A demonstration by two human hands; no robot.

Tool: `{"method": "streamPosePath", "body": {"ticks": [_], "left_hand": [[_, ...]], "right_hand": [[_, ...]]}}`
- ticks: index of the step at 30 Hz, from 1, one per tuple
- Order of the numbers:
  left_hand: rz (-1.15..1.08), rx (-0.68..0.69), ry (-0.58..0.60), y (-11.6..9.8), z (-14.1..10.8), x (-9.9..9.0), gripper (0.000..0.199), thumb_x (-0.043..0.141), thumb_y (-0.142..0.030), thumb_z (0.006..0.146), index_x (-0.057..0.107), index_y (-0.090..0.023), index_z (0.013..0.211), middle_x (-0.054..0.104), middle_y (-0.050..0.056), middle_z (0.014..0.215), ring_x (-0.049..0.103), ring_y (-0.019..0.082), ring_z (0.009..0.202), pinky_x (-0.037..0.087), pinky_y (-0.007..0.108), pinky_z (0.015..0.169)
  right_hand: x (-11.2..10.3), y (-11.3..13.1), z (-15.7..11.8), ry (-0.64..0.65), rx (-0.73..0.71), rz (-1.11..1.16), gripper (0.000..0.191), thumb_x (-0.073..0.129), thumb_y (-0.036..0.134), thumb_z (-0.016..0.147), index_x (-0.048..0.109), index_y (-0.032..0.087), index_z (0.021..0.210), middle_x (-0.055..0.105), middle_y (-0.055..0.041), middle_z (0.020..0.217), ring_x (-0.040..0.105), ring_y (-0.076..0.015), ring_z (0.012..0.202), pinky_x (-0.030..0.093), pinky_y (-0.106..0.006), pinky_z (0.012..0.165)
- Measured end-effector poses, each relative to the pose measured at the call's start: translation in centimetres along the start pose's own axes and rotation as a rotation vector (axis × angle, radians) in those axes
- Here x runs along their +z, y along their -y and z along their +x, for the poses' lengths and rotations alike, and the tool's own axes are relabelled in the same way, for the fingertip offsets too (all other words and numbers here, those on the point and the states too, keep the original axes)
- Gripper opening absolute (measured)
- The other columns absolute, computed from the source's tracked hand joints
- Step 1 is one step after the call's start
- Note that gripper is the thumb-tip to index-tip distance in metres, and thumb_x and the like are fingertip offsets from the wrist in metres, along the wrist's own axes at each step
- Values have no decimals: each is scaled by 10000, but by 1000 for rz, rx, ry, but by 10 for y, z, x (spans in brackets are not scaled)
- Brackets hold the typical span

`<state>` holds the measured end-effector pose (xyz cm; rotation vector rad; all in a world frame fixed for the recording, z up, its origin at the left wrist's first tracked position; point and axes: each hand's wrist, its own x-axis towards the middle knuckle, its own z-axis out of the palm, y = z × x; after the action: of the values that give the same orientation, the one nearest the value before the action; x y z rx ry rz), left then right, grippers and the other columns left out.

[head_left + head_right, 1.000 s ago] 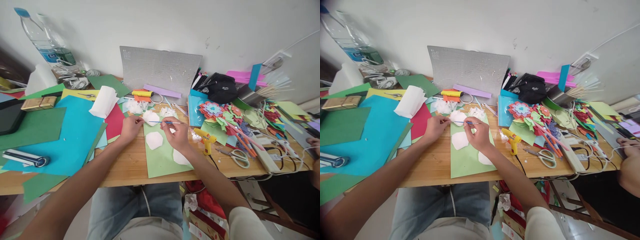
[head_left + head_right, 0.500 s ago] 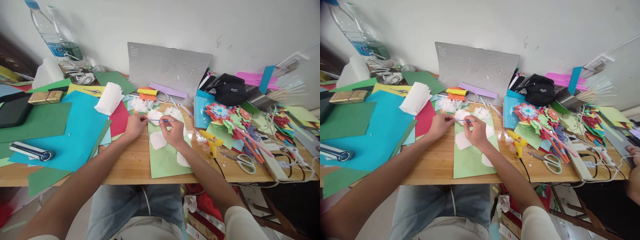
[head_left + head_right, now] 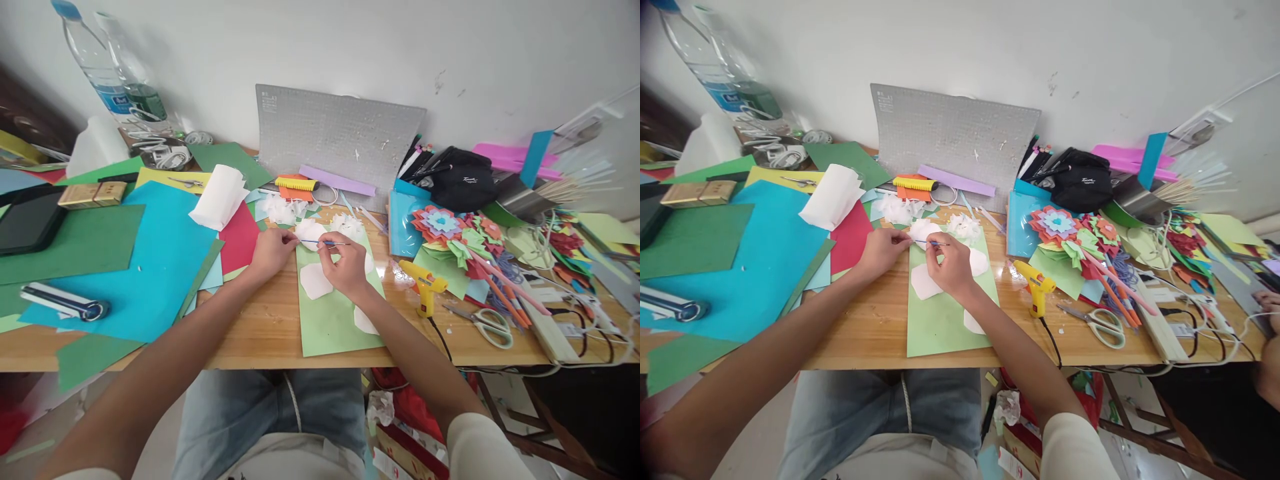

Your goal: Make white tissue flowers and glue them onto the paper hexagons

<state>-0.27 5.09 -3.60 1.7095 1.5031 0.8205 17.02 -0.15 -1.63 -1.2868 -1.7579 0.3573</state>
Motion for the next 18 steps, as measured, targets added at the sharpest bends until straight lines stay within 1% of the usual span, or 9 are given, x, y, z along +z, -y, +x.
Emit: {"method": "streamPosePath", "body": {"ticks": [3,6,9,14,18], "left_hand": [[5,18,8,0,0,-1,146,651,-297,781,748,-188,785,745,66,806,652,225,762,493,319,702],[-5,29,11,0,-1,-1,126,661,-273,771,751,-186,783,744,68,806,652,218,750,498,319,728],[-13,22,1,-1,0,-1,114,664,-238,758,753,-175,794,744,76,824,654,214,751,504,322,755],[28,18,18,-2,-2,-4,126,635,-205,761,743,-166,811,737,70,818,659,215,767,498,315,745],[190,127,6,-5,-18,-8,168,572,-195,796,733,-160,824,707,93,863,633,220,774,466,311,701]], "right_hand": [[1,-2,0,10,-1,-20,135,498,290,884,621,237,891,689,-51,895,645,-174,751,586,-314,713],[2,-2,2,20,-14,-45,135,489,285,885,612,232,903,684,-50,894,642,-168,738,576,-301,708],[0,1,7,43,-2,-80,129,484,268,879,605,230,898,680,-42,864,639,-161,690,554,-288,685],[-1,10,20,87,-17,-145,103,493,198,843,594,213,859,662,-35,781,634,-165,653,499,-276,644],[1,12,29,129,-23,-228,105,496,181,834,596,213,835,643,-25,699,626,-179,633,477,-287,654]]}}
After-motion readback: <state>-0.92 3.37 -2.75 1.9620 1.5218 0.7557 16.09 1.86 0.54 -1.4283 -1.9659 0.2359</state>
